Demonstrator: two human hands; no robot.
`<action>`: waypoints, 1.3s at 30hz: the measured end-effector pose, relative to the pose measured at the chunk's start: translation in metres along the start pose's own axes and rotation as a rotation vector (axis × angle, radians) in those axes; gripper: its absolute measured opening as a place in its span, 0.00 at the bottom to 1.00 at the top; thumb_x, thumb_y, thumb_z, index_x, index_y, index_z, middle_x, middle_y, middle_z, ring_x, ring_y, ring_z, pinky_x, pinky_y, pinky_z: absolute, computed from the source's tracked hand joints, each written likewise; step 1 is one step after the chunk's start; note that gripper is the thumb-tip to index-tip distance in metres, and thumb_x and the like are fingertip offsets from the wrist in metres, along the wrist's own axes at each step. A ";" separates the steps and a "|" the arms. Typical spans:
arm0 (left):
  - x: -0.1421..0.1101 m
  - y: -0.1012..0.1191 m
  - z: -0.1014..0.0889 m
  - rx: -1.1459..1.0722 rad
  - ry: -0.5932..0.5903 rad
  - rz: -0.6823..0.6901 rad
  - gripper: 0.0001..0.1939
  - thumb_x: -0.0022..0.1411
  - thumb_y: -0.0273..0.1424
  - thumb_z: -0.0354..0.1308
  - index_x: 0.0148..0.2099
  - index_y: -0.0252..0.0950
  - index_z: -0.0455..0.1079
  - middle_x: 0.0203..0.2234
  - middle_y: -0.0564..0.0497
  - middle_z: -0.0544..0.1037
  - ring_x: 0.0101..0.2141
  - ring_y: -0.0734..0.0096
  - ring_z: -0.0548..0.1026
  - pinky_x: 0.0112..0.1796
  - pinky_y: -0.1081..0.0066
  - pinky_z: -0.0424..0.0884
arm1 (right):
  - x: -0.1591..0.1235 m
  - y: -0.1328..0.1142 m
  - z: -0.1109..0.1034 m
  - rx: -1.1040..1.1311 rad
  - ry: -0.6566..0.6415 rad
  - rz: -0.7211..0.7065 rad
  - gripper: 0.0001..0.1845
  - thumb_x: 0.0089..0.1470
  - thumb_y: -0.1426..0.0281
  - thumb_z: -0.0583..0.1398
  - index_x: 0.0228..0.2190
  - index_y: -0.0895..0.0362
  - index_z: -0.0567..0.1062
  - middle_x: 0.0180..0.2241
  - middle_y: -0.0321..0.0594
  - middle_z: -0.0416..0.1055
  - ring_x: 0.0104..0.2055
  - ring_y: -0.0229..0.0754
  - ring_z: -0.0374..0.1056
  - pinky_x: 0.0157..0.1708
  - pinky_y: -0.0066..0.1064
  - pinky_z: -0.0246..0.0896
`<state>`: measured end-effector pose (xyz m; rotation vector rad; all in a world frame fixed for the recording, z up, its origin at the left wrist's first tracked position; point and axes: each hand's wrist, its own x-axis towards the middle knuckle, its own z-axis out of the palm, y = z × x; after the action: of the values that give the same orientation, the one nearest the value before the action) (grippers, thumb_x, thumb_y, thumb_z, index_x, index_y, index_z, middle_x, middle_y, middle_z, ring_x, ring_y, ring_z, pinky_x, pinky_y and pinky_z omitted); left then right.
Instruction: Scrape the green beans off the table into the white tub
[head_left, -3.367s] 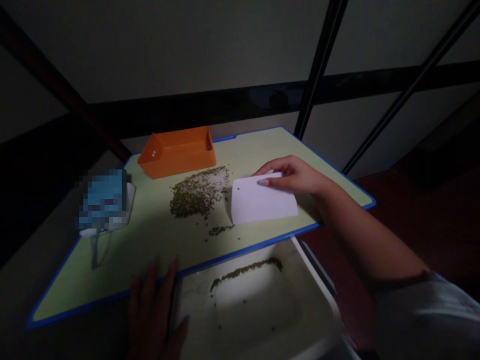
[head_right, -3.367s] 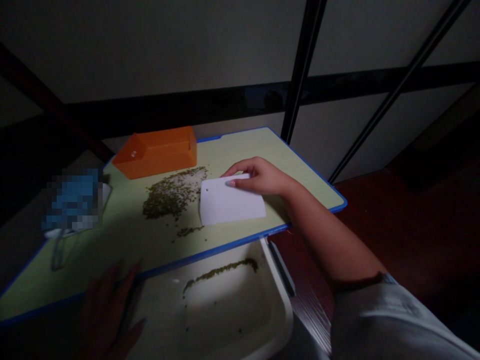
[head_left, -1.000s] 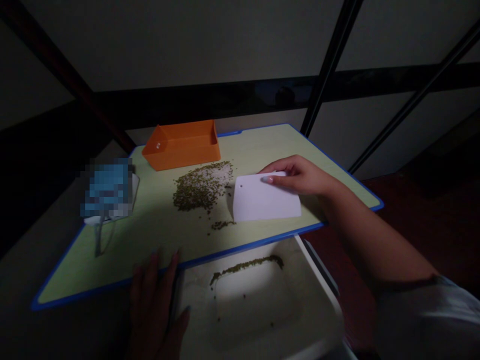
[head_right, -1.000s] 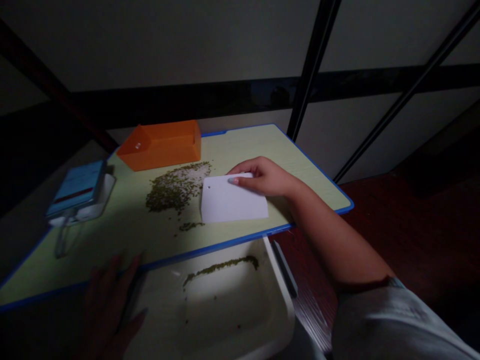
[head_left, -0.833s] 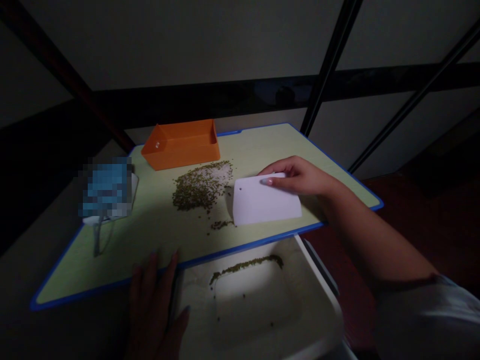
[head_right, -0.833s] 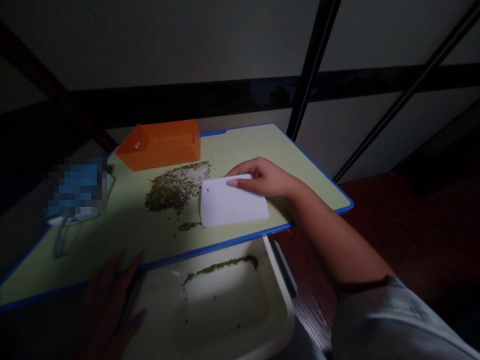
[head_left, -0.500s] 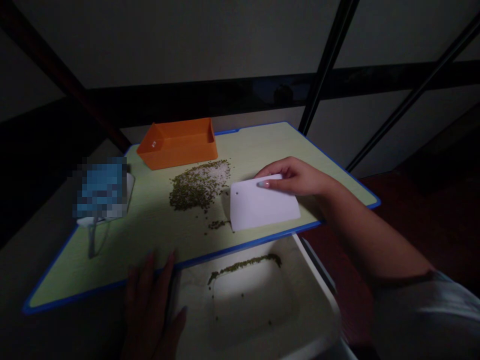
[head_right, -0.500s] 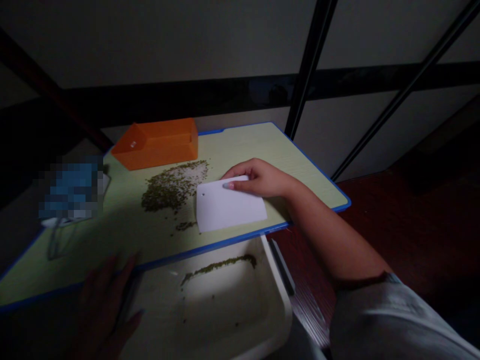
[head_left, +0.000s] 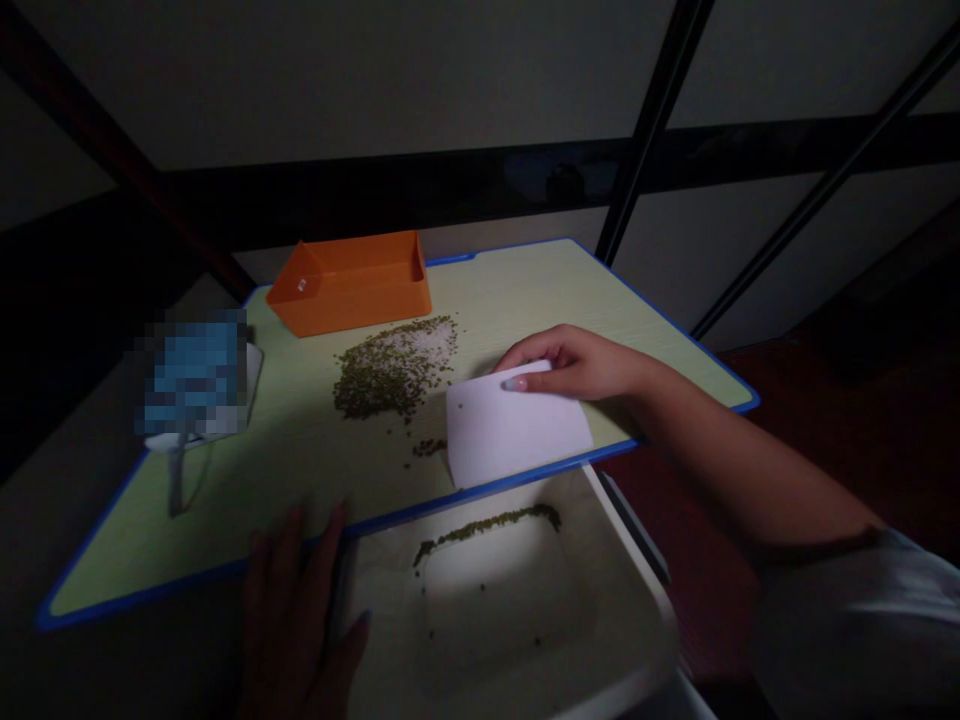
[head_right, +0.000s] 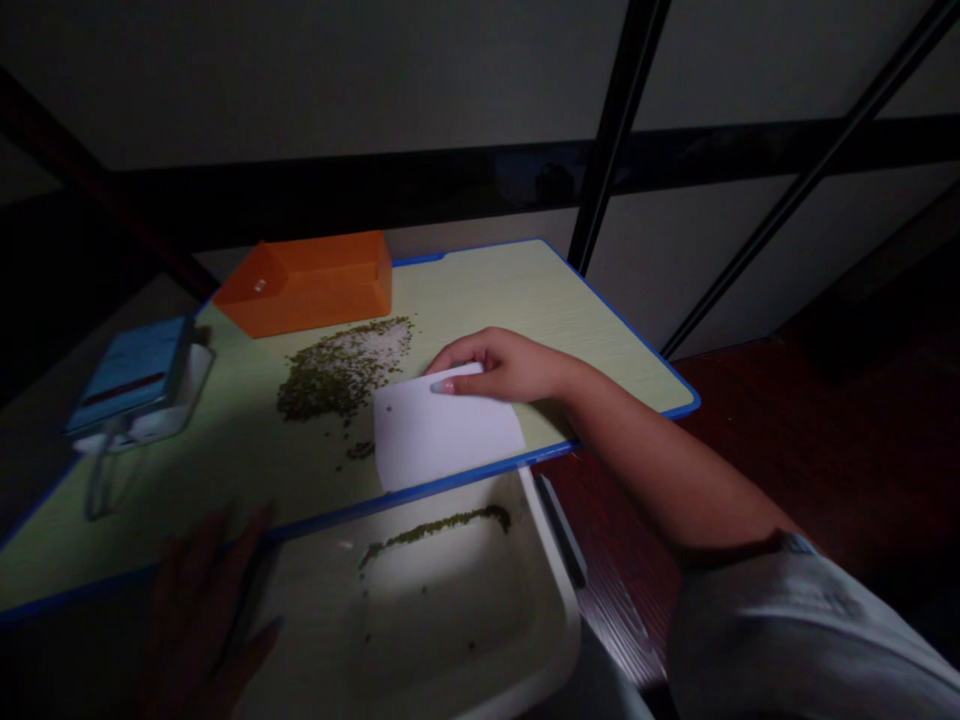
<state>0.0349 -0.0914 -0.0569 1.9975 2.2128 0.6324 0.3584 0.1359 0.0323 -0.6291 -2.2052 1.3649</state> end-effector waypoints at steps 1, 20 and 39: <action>0.000 0.000 0.001 -0.013 0.025 0.013 0.41 0.70 0.31 0.48 0.71 0.75 0.31 0.78 0.57 0.40 0.76 0.37 0.36 0.72 0.24 0.44 | 0.000 0.000 0.000 0.005 -0.001 0.000 0.21 0.59 0.58 0.67 0.46 0.63 0.83 0.39 0.44 0.82 0.35 0.36 0.71 0.35 0.27 0.66; -0.005 0.006 0.005 0.099 0.061 -0.068 0.34 0.71 0.35 0.42 0.73 0.66 0.35 0.78 0.48 0.44 0.76 0.48 0.40 0.70 0.28 0.52 | -0.004 -0.004 -0.006 0.026 0.276 0.052 0.24 0.55 0.54 0.70 0.42 0.64 0.83 0.33 0.43 0.80 0.29 0.36 0.70 0.27 0.26 0.64; -0.002 0.031 -0.007 0.069 -0.003 -0.152 0.30 0.72 0.37 0.38 0.73 0.39 0.53 0.76 0.33 0.45 0.76 0.52 0.35 0.72 0.30 0.48 | -0.005 -0.002 -0.007 -0.032 0.253 0.060 0.24 0.58 0.54 0.67 0.44 0.63 0.83 0.34 0.44 0.81 0.30 0.36 0.71 0.28 0.27 0.65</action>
<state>0.0611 -0.0937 -0.0396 1.8349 2.3870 0.5413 0.3660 0.1371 0.0358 -0.8368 -2.0233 1.2067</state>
